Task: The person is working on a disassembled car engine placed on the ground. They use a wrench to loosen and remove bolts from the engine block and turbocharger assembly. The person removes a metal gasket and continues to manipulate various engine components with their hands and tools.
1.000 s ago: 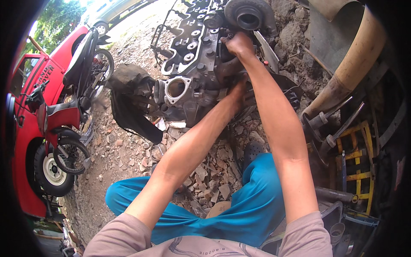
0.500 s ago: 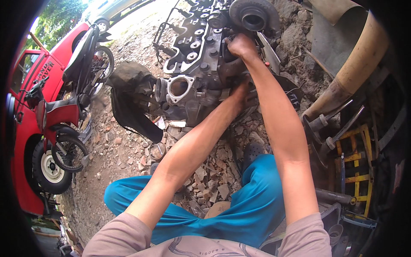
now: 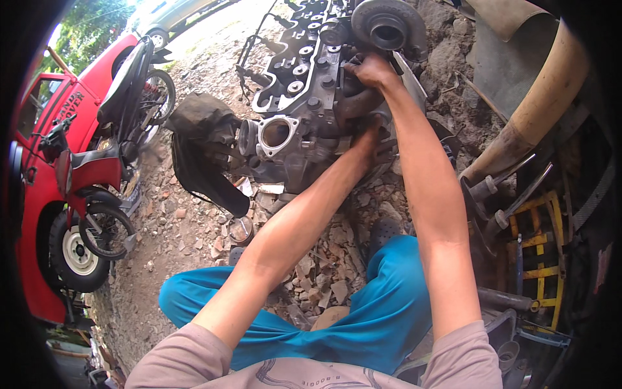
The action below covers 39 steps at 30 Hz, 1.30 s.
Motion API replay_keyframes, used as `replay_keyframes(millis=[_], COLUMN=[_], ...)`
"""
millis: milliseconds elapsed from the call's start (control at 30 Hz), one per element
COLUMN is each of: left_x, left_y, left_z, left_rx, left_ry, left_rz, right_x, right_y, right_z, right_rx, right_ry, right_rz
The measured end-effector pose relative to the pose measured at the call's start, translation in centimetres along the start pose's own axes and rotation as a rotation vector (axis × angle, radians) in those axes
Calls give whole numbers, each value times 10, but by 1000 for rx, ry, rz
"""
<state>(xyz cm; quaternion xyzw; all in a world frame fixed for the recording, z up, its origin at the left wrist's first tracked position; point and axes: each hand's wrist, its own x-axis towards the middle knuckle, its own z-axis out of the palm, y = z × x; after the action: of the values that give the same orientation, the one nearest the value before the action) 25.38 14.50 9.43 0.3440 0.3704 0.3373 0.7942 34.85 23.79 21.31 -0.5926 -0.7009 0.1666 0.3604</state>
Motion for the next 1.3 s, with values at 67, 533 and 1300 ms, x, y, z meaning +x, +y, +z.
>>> replay_keyframes(millis=[67, 533, 1300], left_x=[-2, 2, 0], left_y=[1, -4, -1], left_z=[1, -11, 6], left_rx=[-10, -23, -2], left_ry=[10, 23, 13], left_rz=[-3, -16, -3], right_x=[0, -17, 1], right_y=[-4, -17, -3], right_z=[-2, 2, -3], right_rx=[-104, 268, -164], right_ry=[-16, -44, -31], right_rz=[19, 157, -27])
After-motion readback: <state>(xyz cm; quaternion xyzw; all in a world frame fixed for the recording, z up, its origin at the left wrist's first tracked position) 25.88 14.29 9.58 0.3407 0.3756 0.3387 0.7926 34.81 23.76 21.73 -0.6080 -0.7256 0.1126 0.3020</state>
